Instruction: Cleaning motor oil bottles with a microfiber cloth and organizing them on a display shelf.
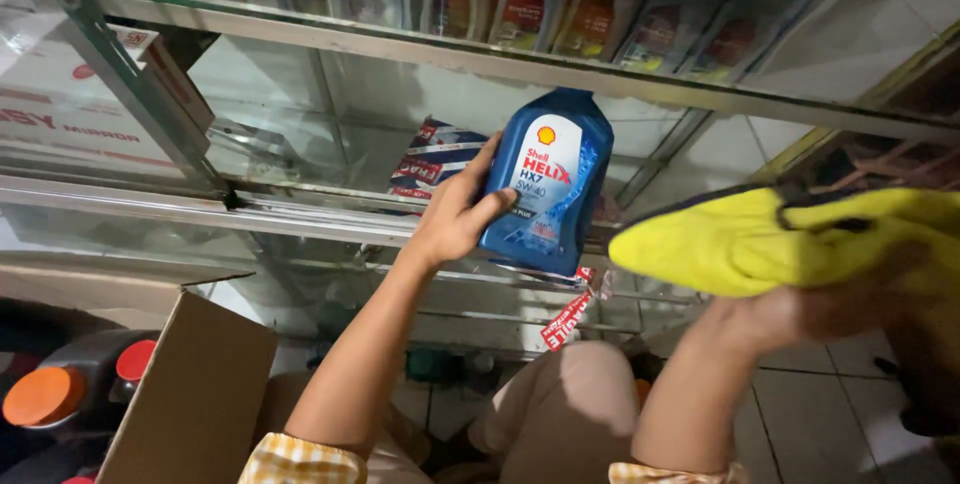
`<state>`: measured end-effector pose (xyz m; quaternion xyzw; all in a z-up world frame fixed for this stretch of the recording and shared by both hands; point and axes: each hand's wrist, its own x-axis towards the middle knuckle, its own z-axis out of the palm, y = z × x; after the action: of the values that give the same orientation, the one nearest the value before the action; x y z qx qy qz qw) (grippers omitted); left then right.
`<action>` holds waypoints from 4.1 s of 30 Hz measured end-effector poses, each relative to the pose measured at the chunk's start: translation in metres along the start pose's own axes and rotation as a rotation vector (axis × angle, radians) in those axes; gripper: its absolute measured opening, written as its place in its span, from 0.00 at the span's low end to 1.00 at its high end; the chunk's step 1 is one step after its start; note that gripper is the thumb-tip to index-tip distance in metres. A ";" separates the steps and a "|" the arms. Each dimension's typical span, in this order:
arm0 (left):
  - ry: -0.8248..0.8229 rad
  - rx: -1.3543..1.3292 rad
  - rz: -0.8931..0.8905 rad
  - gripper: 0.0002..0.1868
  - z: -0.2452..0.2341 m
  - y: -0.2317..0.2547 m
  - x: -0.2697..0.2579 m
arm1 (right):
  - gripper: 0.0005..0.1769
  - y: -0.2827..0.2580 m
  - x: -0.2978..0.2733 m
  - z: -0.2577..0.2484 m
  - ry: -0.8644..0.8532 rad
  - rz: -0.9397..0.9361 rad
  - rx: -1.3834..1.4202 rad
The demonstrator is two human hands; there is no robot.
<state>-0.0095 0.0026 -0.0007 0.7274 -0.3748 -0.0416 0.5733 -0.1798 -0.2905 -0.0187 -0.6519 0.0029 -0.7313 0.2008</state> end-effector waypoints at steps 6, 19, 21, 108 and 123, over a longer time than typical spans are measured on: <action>-0.027 0.034 0.035 0.43 0.003 0.000 -0.002 | 0.25 -0.037 -0.014 0.057 0.407 0.488 0.534; -0.064 0.126 -0.020 0.42 -0.006 0.006 -0.006 | 0.25 -0.127 -0.004 0.110 -0.858 -0.246 0.043; -0.063 0.127 -0.007 0.43 -0.004 -0.008 -0.004 | 0.26 -0.118 -0.004 0.114 -0.919 -0.260 0.099; 0.300 0.026 0.473 0.31 0.029 -0.036 -0.020 | 0.18 -0.080 0.026 0.097 -0.822 -0.103 0.124; 0.225 0.165 0.671 0.26 0.028 -0.028 -0.022 | 0.16 -0.103 0.021 0.091 -0.931 -0.189 -0.135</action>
<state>-0.0256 -0.0051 -0.0423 0.6079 -0.5293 0.2593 0.5320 -0.1242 -0.1791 0.0427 -0.9191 -0.0991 -0.3748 0.0705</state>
